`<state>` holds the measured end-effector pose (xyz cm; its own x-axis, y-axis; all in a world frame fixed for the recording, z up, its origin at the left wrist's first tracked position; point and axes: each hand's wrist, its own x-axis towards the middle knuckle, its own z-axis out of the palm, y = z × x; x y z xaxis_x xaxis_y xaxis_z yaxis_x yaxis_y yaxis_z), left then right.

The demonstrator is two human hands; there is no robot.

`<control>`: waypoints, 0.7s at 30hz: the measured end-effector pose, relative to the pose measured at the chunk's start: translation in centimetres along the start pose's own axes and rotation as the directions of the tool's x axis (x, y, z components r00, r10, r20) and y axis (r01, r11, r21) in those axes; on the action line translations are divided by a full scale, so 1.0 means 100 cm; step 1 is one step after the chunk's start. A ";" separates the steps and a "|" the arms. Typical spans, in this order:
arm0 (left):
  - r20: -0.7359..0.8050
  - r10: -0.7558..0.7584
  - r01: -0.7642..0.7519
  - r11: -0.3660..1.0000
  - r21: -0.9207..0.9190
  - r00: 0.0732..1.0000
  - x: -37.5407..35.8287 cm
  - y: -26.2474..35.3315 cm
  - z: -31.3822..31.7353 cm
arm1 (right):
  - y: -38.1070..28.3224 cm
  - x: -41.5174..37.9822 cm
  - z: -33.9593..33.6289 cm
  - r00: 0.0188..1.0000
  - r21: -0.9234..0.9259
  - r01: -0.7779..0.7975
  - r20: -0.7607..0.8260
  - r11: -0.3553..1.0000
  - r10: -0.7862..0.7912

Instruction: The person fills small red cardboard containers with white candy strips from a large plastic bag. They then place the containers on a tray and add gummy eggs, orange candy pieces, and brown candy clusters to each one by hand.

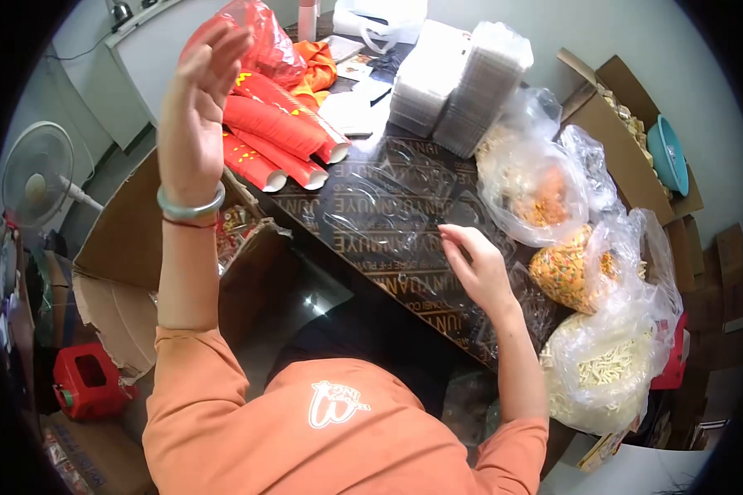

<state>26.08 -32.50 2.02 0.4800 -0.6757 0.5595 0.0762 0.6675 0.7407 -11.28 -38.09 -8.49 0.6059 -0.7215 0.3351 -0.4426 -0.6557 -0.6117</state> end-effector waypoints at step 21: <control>0.014 -0.080 0.042 0.657 0.753 0.997 0.020 -0.188 -0.221 | 0.009 0.279 0.246 0.941 0.405 0.233 0.136 0.884 -0.310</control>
<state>44.90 -39.52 -18.98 0.4601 -0.7312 0.5036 -0.5878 0.1743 0.7900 21.46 -53.31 -17.27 0.7975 -0.4452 0.4071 0.0176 -0.6573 -0.7534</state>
